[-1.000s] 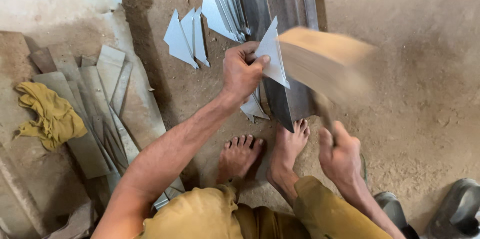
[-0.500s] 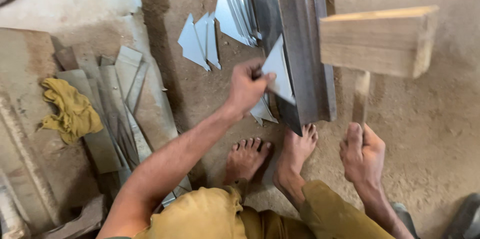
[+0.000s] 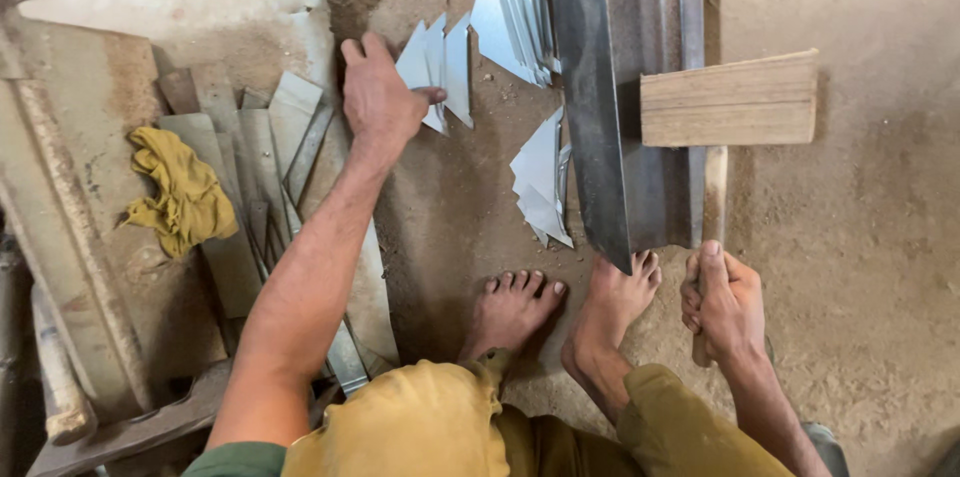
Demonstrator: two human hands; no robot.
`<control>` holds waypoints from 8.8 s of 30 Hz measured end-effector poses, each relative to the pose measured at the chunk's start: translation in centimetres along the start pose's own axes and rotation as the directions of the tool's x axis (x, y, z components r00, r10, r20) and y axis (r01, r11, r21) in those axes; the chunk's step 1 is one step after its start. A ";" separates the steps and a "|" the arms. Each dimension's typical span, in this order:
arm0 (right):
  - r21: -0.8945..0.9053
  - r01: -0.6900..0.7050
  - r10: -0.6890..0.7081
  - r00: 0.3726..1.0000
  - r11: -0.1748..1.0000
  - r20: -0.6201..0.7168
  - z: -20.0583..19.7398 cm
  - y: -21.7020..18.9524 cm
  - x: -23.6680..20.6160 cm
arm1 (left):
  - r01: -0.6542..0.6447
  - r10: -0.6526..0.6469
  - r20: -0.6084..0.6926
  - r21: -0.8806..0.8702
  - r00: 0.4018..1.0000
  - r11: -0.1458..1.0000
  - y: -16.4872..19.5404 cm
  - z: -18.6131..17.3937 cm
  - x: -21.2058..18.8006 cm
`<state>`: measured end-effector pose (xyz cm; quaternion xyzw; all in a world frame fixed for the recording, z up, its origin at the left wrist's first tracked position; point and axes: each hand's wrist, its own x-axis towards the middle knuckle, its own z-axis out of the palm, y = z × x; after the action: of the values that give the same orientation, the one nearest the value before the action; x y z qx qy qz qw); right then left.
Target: The person picks up thin triangular metal pieces one at a time and holds each against a heavy angled metal form, striking the piece with a wooden mallet to bend it over the edge. The bent pieces are placed on a growing pile beside the form, and the person continues with the next piece.
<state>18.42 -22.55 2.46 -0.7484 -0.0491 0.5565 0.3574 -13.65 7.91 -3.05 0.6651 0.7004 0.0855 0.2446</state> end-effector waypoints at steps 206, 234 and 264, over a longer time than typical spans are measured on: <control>-0.592 0.626 -0.755 0.654 0.508 0.044 1.2 -2.4 -5.7 | 0.326 0.204 0.418 -0.871 0.885 0.368 11.7 6.4 -7.8; -0.411 0.139 -0.221 0.962 0.901 -0.159 1.0 0.7 -2.3 | -0.060 0.224 0.218 -0.576 0.950 0.815 5.9 3.5 -7.5; -0.231 0.254 -0.279 0.957 0.939 -0.083 1.4 -1.0 -3.0 | 0.198 0.254 0.319 -0.892 0.913 0.407 11.1 6.0 -8.0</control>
<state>16.38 -22.52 5.27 -0.8000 -0.1904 0.4504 0.3477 -1.07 0.05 -1.45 0.4371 0.4603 0.3166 0.7048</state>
